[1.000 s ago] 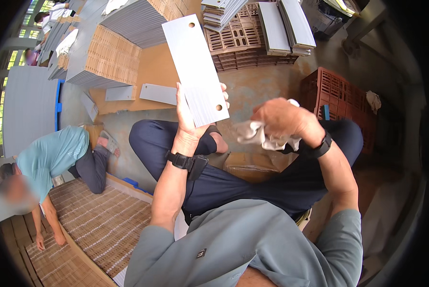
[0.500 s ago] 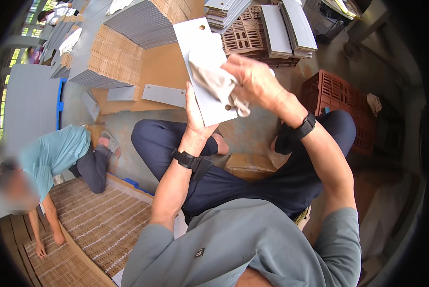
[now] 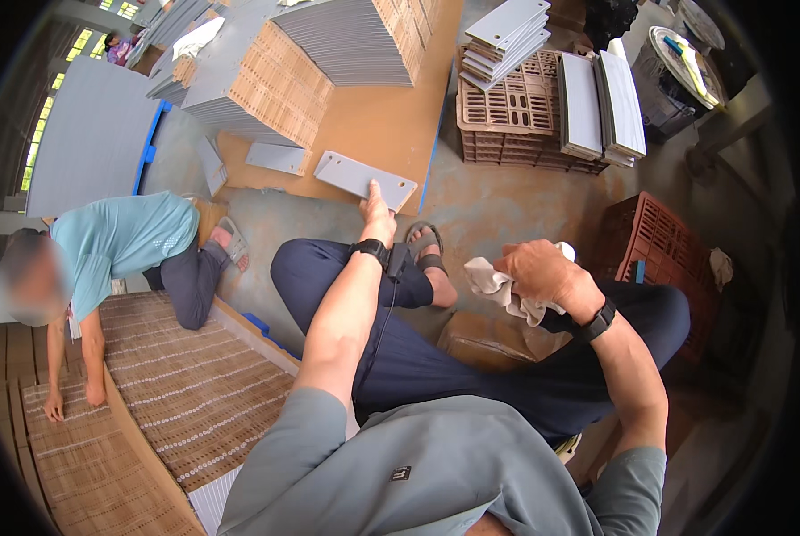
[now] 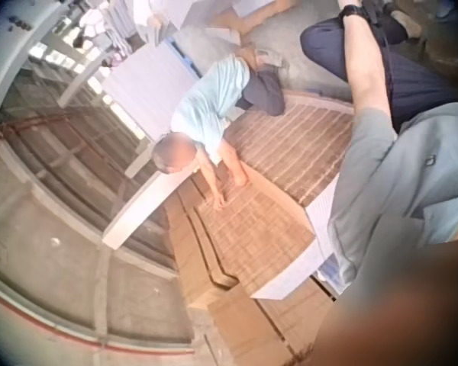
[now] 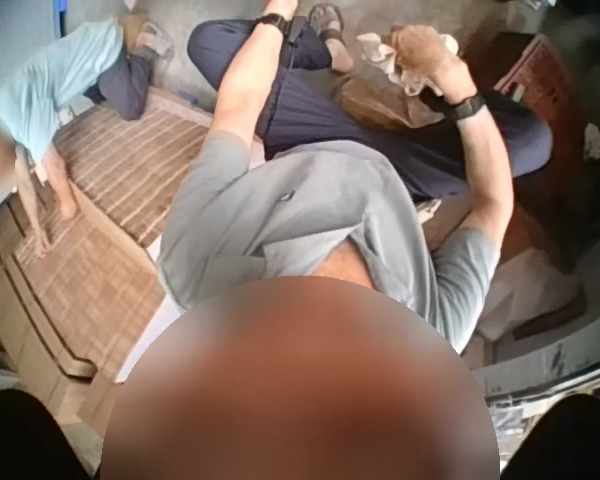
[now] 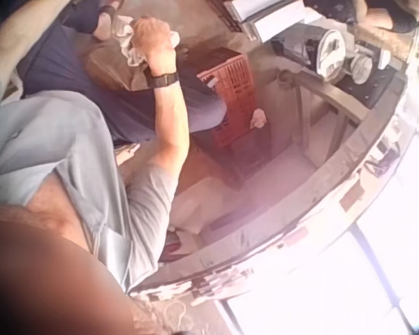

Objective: Cleaning and inspecting small furniture panels using a cloth and an abrasive block in a manufacturing setting.

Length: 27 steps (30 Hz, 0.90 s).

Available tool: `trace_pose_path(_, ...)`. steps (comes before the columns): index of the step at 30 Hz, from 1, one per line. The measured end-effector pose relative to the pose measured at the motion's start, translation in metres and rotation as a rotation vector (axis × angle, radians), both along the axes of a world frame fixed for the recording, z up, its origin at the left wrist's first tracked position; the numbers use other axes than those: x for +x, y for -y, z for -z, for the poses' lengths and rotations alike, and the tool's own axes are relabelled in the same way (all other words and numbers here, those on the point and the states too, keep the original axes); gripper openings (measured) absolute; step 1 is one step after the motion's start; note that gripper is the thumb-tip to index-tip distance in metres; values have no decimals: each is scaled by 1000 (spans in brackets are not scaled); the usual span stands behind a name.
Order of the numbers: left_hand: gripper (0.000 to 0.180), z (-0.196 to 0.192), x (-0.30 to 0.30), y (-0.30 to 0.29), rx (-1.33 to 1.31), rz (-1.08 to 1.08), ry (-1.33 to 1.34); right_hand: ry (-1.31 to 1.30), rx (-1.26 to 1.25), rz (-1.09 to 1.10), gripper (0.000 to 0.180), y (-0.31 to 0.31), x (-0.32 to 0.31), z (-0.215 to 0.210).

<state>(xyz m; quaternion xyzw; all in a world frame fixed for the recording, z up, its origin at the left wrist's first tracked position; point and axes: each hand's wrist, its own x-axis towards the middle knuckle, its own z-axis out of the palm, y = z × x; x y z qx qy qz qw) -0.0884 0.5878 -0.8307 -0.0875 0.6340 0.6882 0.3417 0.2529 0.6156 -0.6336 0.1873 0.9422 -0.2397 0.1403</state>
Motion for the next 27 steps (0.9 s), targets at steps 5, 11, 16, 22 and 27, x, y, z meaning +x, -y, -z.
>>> trace_pose_path(5, 63, 15, -17, -4, -161, -6, 12, 67, -17, -22, 24, 1, 1, 5)
trace_pose_path(11, 61, 21, -5, -18, -259, 57, -48, 25, 11, 4, 20, -2, 10, 21)
trace_pose_path(16, 60, 68, -79, 3, -423, 58, -395, -73, 20, -20, 18, -4, -8, -5)
trace_pose_path(22, 63, 27, -18, -44, -235, 253, -785, -38, 57, 52, 18, -17, 19, -39)
trace_pose_path(27, 72, -52, 160, -133, 54, 977, -480, -74, 83, 162, 19, -38, 44, -52)
